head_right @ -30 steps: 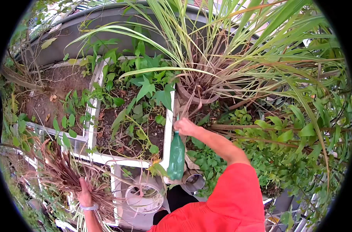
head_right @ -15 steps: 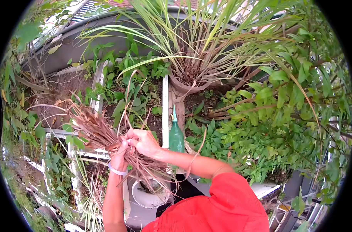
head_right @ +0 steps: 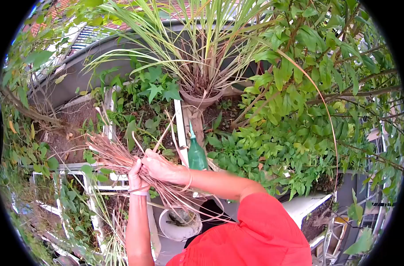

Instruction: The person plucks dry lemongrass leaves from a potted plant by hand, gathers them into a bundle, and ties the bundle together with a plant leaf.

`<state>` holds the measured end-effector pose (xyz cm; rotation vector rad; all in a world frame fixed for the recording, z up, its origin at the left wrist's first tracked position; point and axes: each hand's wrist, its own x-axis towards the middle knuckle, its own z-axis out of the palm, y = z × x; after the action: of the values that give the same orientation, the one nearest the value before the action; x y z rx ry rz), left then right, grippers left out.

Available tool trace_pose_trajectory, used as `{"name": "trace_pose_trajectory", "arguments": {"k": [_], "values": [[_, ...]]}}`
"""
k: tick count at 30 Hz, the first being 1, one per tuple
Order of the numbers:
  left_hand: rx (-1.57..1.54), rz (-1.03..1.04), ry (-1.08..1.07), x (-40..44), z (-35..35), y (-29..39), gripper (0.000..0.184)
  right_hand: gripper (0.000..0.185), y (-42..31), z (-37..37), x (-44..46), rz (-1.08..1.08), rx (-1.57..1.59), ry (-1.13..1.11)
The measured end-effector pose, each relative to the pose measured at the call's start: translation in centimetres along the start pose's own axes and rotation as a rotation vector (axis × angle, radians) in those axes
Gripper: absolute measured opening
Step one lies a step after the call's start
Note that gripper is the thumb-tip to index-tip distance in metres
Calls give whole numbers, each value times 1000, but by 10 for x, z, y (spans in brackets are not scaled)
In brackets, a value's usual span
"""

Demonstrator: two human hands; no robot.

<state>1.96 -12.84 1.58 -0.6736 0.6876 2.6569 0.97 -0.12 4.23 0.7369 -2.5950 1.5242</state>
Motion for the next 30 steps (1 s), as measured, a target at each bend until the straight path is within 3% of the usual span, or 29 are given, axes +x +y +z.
{"name": "trace_pose_trajectory", "arguments": {"k": [3, 5, 7, 10, 13, 14, 15, 17, 19, 23, 27, 30], "values": [[42, -69, -20, 17, -15, 2, 20, 27, -4, -5, -5, -52, 90, 120], [-130, -225, -366, 22, -15, 3, 23, 33, -6, -19, -5, 2, 264, 143], [53, -62, 38, 27, -17, 0, 16, 31, -6, -53, 3, 64, 210, 154], [165, 82, 170, 20, -44, 13, 5, 18, 37, -114, 29, 284, 337, 471], [260, 95, 247, 4, -53, 26, 16, 18, 129, -169, 54, 515, -12, 815], [315, 129, 274, 2, -54, 29, 20, 17, 194, -180, 54, 501, -223, 843], [370, 164, 301, -2, -51, 33, 24, 21, 227, -185, 56, 414, -503, 841], [324, 166, 341, -2, -52, 38, 23, 22, 253, -185, 67, 614, -688, 508], [326, 183, 333, 0, -51, 41, 18, 18, 267, -175, 79, 783, -816, 391], [422, 244, 323, 10, -53, 39, 11, 26, 300, -167, 88, 940, -695, 371], [394, 191, 293, 20, -51, 37, 8, 25, 271, -177, 82, 1136, -559, 316], [402, 201, 327, 26, -45, 32, 8, 22, 301, -178, 72, 1063, -459, 335]]}}
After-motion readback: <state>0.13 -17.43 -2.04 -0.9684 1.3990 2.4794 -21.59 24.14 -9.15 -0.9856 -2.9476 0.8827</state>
